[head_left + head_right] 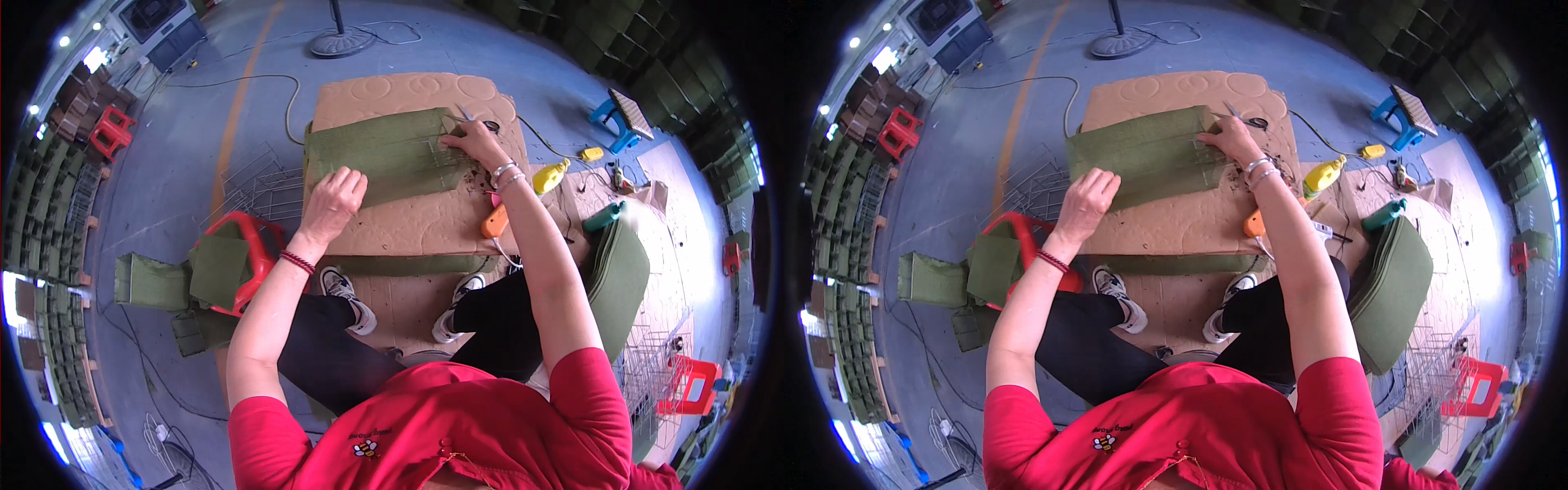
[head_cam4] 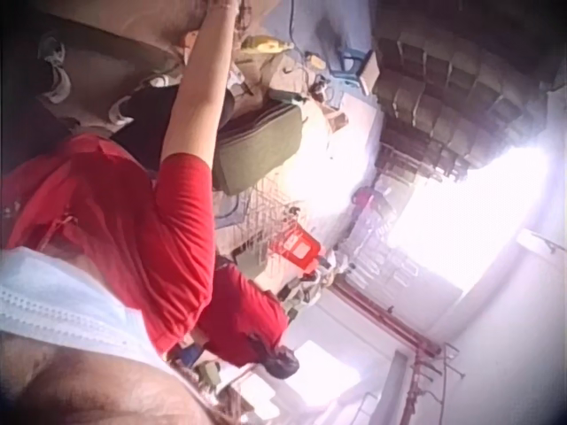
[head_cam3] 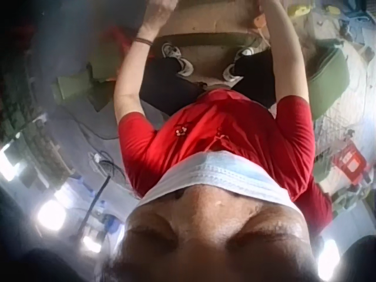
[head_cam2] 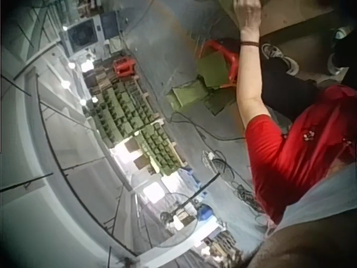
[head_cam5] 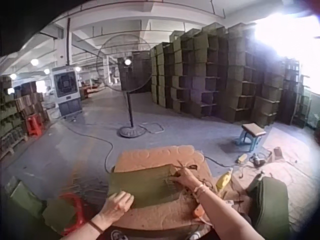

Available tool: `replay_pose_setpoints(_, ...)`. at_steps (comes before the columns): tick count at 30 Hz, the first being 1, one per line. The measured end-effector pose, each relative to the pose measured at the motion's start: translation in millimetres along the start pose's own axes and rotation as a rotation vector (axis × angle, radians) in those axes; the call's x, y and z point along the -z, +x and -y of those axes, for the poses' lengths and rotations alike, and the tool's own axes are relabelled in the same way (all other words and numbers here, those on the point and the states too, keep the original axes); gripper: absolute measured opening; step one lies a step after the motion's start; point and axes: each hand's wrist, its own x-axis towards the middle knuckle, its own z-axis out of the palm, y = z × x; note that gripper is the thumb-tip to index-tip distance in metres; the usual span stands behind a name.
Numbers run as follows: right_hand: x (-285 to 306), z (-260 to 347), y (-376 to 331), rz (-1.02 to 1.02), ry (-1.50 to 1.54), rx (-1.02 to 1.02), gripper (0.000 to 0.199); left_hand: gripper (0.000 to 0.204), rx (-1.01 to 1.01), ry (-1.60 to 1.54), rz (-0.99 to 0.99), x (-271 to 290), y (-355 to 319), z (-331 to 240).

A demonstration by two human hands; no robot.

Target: The recorder uses a hot glue gun to attach green fabric covers onto wire frames to assemble small rectangular foam or fabric products.

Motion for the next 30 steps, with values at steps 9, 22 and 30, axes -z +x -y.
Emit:
replay_pose_setpoints(9, -4.4, -25.3, 10.8, -0.040, -0.055, 0.004, 0.053, 0.041, 0.009, 0.145, -0.297, -8.3, -3.7, -18.4)
replay_pose_setpoints(22, 1.1, -2.2, -10.9, -0.089, 0.029, -0.099, 0.041, 0.007, 0.014, 0.152, -0.342, -7.6, -14.0, -23.8)
replay_pose_setpoints(30, 5.3, -17.1, -57.3, -0.337, 0.442, -0.144, 0.036, 0.016, 0.036, 0.084, -0.308, -4.5, -11.5, -21.1)
